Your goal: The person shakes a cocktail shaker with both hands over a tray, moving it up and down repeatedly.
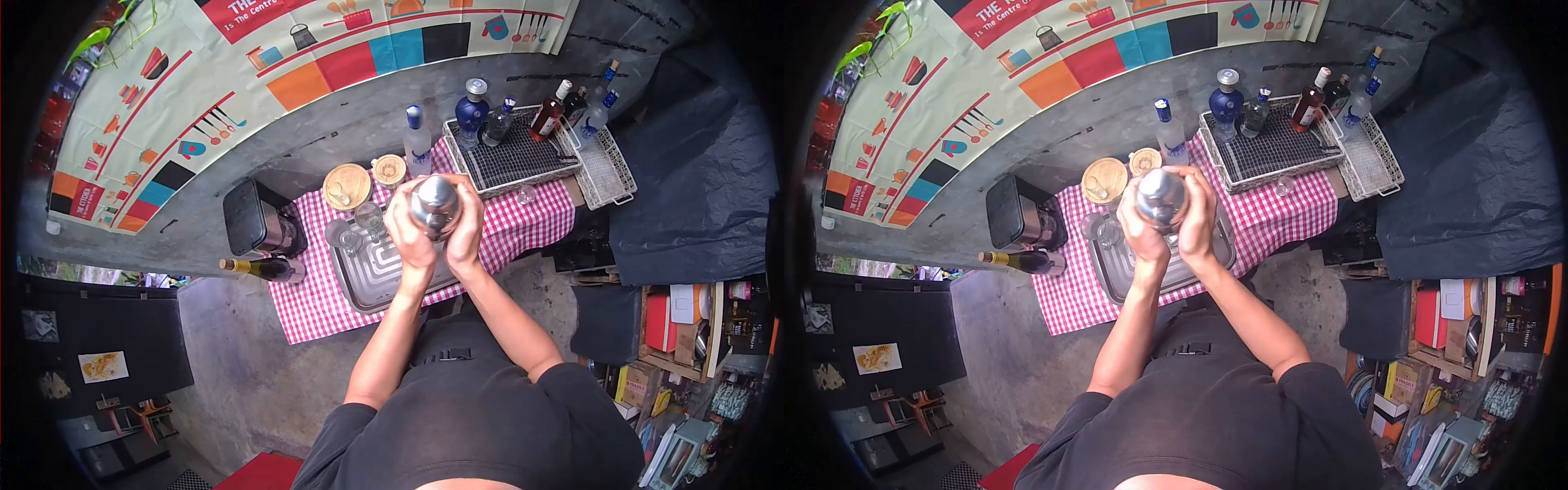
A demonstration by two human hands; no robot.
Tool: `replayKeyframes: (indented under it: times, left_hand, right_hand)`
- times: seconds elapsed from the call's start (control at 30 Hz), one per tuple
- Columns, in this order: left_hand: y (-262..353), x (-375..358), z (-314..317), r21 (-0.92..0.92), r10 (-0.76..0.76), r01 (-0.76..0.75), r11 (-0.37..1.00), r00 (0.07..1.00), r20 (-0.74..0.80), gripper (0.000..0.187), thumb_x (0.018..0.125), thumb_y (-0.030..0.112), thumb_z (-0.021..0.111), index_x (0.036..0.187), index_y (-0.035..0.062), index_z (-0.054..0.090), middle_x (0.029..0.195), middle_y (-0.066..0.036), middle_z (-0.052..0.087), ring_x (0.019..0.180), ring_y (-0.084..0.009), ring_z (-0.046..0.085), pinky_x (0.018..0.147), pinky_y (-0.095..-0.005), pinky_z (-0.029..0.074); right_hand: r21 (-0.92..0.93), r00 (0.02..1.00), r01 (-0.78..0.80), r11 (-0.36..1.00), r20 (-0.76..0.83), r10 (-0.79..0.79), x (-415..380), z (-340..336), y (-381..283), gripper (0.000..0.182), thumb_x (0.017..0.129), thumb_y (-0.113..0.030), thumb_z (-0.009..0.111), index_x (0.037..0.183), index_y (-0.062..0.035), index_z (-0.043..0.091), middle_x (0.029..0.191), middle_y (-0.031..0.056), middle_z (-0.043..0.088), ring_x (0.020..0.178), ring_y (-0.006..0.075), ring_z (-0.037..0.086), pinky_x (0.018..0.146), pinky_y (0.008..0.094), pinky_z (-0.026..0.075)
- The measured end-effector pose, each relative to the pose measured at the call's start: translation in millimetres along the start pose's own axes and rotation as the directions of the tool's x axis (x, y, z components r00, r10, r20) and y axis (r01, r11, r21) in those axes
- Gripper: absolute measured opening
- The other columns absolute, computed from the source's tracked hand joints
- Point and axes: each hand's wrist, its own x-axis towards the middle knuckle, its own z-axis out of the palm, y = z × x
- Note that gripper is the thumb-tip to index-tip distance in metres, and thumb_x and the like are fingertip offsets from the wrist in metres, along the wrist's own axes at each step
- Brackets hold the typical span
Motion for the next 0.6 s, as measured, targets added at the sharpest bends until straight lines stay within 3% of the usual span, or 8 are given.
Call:
replayKeyframes:
  times: [0.1,0.17,0.23,0.27,0.3,0.4,0.5,0.6]
  left_hand:
    - [28.1,6.6,-2.2,0.272,-0.073,0.028,0.962,0.985,0.157,0.04,0.096,0.023,0.037,0.102,-0.0077,0.061,0.097,-0.013,0.066,0.089,-0.0219,0.062,0.081,-0.0333,0.048]
    - [16.1,8.7,-3.0,0.18,-0.069,0.046,0.983,0.99,0.124,0.038,0.095,0.024,0.039,0.098,-0.0063,0.062,0.095,-0.011,0.066,0.086,-0.0199,0.062,0.078,-0.0324,0.048]
    - [-11.0,8.5,-10.0,-0.091,-0.08,0.088,0.992,0.993,0.089,0.037,0.096,0.023,0.038,0.1,-0.0049,0.062,0.096,-0.01,0.065,0.088,-0.0181,0.062,0.078,-0.0308,0.048]
    - [-18.4,2.7,-9.5,-0.415,-0.289,0.3,0.859,0.953,0.091,0.036,0.095,0.022,0.037,0.103,-0.0043,0.061,0.099,-0.009,0.064,0.09,-0.0169,0.061,0.078,-0.0296,0.048]
    - [-23.1,0.1,-8.6,-0.416,-0.289,0.3,0.858,0.953,0.093,0.036,0.095,0.022,0.037,0.103,-0.0043,0.061,0.099,-0.009,0.064,0.09,-0.0169,0.061,0.078,-0.0296,0.048]
    - [-0.9,3.7,-5.3,0.063,-0.072,0.07,0.996,0.997,0.036,0.04,0.097,0.028,0.036,0.105,-0.0021,0.062,0.096,-0.01,0.064,0.087,-0.0188,0.062,0.076,-0.0303,0.048]
    - [29.7,7.1,1.7,0.376,-0.081,0.032,0.926,0.99,0.115,0.043,0.096,0.029,0.033,0.094,-0.0002,0.065,0.088,-0.015,0.066,0.081,-0.0246,0.063,0.077,-0.0363,0.048]
    - [23.3,8.5,1.0,0.313,-0.045,0.002,0.95,0.991,0.129,0.043,0.096,0.031,0.036,0.094,-0.001,0.064,0.089,-0.013,0.067,0.082,-0.023,0.063,0.077,-0.0355,0.048]
  right_hand:
    - [0.607,0.948,-0.281,0.744,0.055,0.313,-4.8,5.4,4.6,0.049,0.097,-0.033,0.025,0.11,-0.0018,0.06,0.098,0.0084,0.064,0.093,0.0164,0.06,0.082,0.0292,0.047]
    - [0.63,0.966,-0.238,0.739,0.075,0.247,-4.9,6.6,5.7,0.049,0.097,-0.031,0.025,0.113,-0.0016,0.06,0.103,0.0096,0.064,0.1,0.0192,0.06,0.086,0.0301,0.047]
    - [0.095,0.993,-0.118,0.989,0.012,0.117,-1.4,5.5,4.2,0.047,0.097,-0.028,0.026,0.111,0.0,0.062,0.107,0.0128,0.064,0.106,0.0241,0.06,0.091,0.0319,0.045]
    - [-0.18,0.99,0.133,0.975,0.078,-0.121,1.5,5.4,0.2,0.048,0.099,-0.027,0.024,0.113,0.003,0.059,0.111,0.0125,0.063,0.102,0.0198,0.06,0.09,0.0293,0.045]
    - [-0.238,0.987,0.151,0.959,0.08,-0.136,0.6,8.8,-5.6,0.048,0.099,-0.026,0.024,0.109,0.0028,0.061,0.108,0.0119,0.064,0.1,0.0196,0.06,0.09,0.0286,0.045]
    - [0.22,0.986,-0.156,0.963,-0.018,0.164,-0.6,2.7,11.4,0.044,0.097,-0.03,0.031,0.109,0.0012,0.059,0.102,0.0112,0.064,0.095,0.0214,0.062,0.086,0.0325,0.047]
    - [0.663,0.927,-0.312,0.68,0.055,0.371,-4.6,1.9,18.7,0.05,0.097,-0.042,0.028,0.11,-0.0035,0.058,0.098,0.0069,0.064,0.089,0.0167,0.063,0.082,0.0309,0.05]
    - [0.604,0.946,-0.274,0.748,0.029,0.323,-4.5,-0.3,22.4,0.05,0.097,-0.039,0.027,0.111,-0.0026,0.058,0.1,0.0075,0.064,0.089,0.0173,0.063,0.079,0.0304,0.05]
